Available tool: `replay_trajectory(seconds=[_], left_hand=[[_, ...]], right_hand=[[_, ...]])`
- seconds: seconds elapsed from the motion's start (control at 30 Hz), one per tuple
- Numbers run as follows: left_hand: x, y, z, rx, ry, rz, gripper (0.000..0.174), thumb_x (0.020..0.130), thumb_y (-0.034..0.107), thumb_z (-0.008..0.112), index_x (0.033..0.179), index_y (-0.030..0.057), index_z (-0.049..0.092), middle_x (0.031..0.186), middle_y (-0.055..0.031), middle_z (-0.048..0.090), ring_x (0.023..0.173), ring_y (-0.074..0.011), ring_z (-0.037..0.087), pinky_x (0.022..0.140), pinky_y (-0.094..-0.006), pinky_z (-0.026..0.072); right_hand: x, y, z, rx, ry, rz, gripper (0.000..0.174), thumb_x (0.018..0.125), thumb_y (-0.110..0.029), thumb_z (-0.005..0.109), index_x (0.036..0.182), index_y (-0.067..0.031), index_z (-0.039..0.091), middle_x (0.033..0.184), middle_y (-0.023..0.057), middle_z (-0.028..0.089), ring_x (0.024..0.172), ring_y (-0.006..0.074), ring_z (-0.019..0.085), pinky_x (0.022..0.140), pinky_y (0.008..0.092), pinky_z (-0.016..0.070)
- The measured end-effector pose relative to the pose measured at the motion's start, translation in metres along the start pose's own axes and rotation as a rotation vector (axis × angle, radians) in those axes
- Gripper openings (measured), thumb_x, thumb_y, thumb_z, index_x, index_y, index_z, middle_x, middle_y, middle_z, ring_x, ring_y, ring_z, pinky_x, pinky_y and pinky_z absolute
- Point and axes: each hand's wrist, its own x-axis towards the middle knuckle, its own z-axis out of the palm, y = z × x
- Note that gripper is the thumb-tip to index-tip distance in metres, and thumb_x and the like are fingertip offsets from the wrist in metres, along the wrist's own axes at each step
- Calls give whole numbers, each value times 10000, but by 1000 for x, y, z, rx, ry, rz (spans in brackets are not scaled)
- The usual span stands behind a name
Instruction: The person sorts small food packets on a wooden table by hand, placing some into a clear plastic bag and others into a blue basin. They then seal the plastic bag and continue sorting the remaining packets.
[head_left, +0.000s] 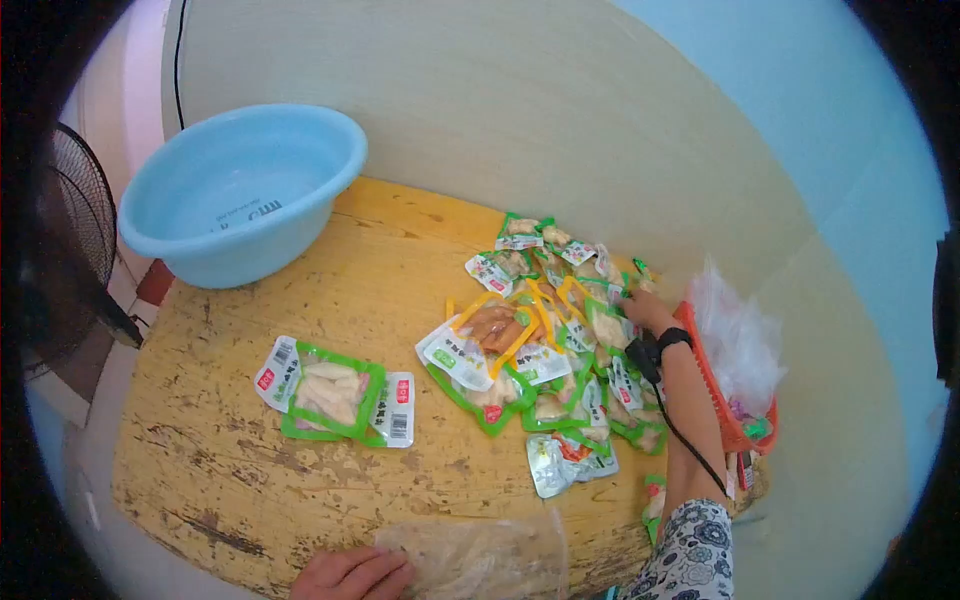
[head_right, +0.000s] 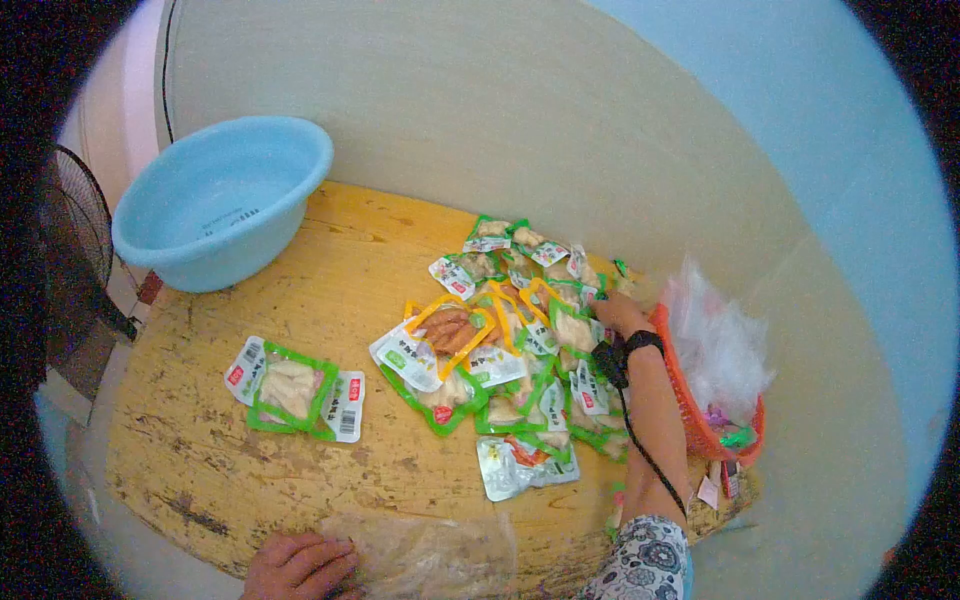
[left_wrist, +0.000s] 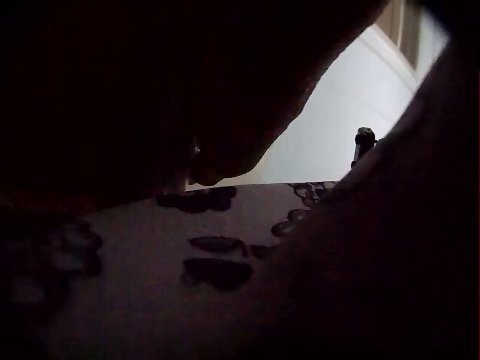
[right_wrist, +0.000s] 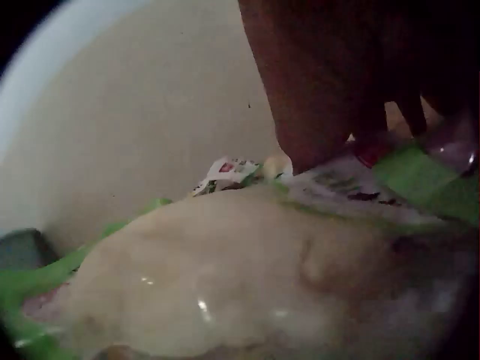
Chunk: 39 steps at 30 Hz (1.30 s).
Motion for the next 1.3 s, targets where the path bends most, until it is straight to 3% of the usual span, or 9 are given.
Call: replay_trajectory(seconds=[0.17, 0.27, 0.47, 0.57, 0.67, 0.77, 0.87, 1.07, 1.3], left_hand=[[14, 11, -28, -47, -30, 4, 409, 908, 183, 751, 1279, 51, 640, 1352, -125, 603, 1262, -355, 542, 1038, -496, 462], [13, 14, -27, -67, 9, 10, 399, 891, 168, 756, 1251, 37, 644, 1328, -128, 613, 1236, -364, 557, 1017, -510, 474], [12, 15, -30, -85, 28, 7, 391, 896, 163, 746, 1245, 25, 638, 1314, -130, 615, 1225, -360, 563, 1016, -491, 476], [12, 14, -30, -78, 15, 9, 396, 891, 162, 746, 1244, 20, 636, 1292, -133, 621, 1208, -360, 570, 1009, -480, 478], [15, 13, -30, -103, 13, 4, 404, 882, 152, 749, 1246, 19, 633, 1276, -137, 624, 1190, -362, 576, 999, -474, 480], [16, 13, -31, -117, 23, -4, 401, 874, 141, 752, 1237, 20, 633, 1275, -138, 624, 1185, -360, 578, 985, -475, 485], [18, 11, -29, -138, -6, -12, 389, 868, 135, 758, 1218, 19, 635, 1268, -136, 627, 1174, -358, 583, 974, -480, 489], [19, 8, -27, -127, 4, 4, 392, 845, 128, 770, 1198, 18, 639, 1262, -140, 635, 1158, -360, 591, 962, -481, 497], [20, 10, -27, -120, -25, -43, 404, 840, 145, 774, 1204, 27, 648, 1266, -133, 649, 1149, -354, 601, 968, -479, 504]], right_hand=[[-27, 2, 1, 263, 116, -281, 551, 787, -227, 833, 1268, -23, 658, 1297, 217, 668, 1204, 357, 640, 992, 426, 519], [-40, -6, -6, 214, 89, -250, 451, 751, -119, 819, 1169, -34, 673, 1176, 196, 701, 1094, 340, 668, 907, 427, 531], [-41, -14, -3, 346, 397, -360, 294, 766, -71, 752, 1029, -23, 630, 945, 147, 665, 922, 304, 649, 803, 409, 518], [-66, -40, -33, 460, 448, -341, 264, 793, -93, 735, 1030, -44, 631, 950, 124, 673, 929, 259, 650, 817, 388, 511], [-100, -65, -78, 694, 120, -497, 291, 843, -133, 739, 1117, -70, 663, 1053, 101, 706, 969, 196, 653, 848, 367, 513], [-156, -91, -111, 800, -190, -628, 381, 900, -232, 736, 1239, -76, 661, 1174, 87, 709, 1052, 151, 652, 890, 339, 515], [-138, -92, -97, 813, -58, -569, 484, 952, -347, 692, 1315, -33, 629, 1237, 103, 698, 1128, 172, 645, 943, 351, 516], [-31, -82, -32, 330, 207, -451, 797, 908, -568, 676, 1427, 19, 525, 1369, 258, 611, 1274, 371, 591, 1091, 449, 447], [11, -142, -22, 155, 173, -319, 1087, 849, -726, 630, 1537, 66, 344, 1534, 323, 416, 1441, 422, 413, 1171, 470, 372]])
